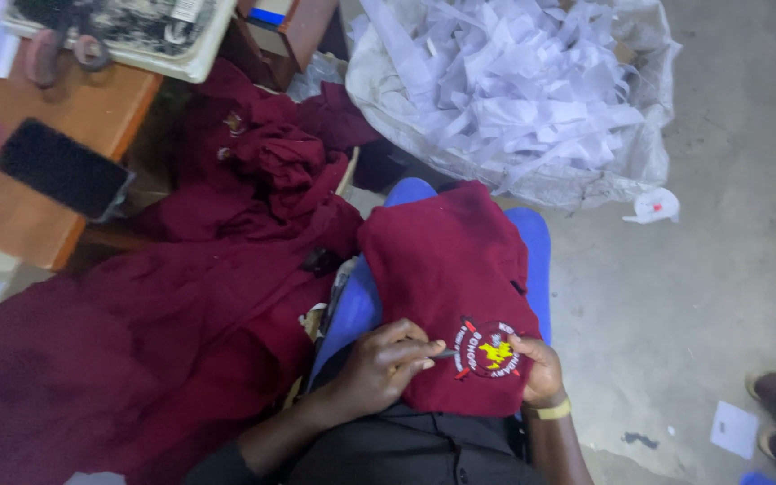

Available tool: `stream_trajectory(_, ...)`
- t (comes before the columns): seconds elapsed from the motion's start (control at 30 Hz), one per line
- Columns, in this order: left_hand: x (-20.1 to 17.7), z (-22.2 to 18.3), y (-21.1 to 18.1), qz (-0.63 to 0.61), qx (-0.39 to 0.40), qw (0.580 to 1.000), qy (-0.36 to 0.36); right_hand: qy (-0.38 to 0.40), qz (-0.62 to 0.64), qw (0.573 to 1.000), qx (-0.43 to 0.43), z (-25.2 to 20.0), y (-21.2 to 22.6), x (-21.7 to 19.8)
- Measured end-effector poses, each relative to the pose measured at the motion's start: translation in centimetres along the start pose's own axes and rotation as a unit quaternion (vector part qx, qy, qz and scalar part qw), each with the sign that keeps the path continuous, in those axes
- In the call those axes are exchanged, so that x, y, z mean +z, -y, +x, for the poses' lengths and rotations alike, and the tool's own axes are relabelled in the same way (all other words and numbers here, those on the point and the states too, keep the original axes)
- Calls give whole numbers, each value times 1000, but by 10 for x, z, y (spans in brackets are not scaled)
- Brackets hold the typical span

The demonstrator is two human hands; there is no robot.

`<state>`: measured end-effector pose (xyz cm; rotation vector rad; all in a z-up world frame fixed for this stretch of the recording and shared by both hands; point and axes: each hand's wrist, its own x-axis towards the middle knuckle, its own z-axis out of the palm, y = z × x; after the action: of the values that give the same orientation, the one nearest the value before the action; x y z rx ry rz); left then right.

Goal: Trimming loose threads and excess backing material from embroidered logos on maroon school uniforms using scissors.

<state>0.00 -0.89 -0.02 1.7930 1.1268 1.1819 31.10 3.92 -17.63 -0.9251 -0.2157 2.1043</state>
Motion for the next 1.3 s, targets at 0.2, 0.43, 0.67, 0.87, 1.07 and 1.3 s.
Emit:
stream_trajectory(0.2,-5,-7,2,-42,6,999,-25,-105,-66,992,20,-14,10,40)
stream_trajectory(0.43,22,-5,47,-120,-90,976,158,-312,-649,687,-98,-34,49,26)
stream_trajectory(0.67,21,23,158,-262,-63,946,180,-229,-721,501,-421,-21,72,72)
stream_trajectory(0.87,-114,106,340,-11,-187,850,-493,-12,-863,480,-155,58,22,115)
stream_trajectory(1.07,-225,62,486,-43,-278,861,-423,-15,-917,288,-275,79,-19,103)
stream_trajectory(1.3,-226,85,400,-311,-47,810,-494,41,-754,642,-132,49,48,149)
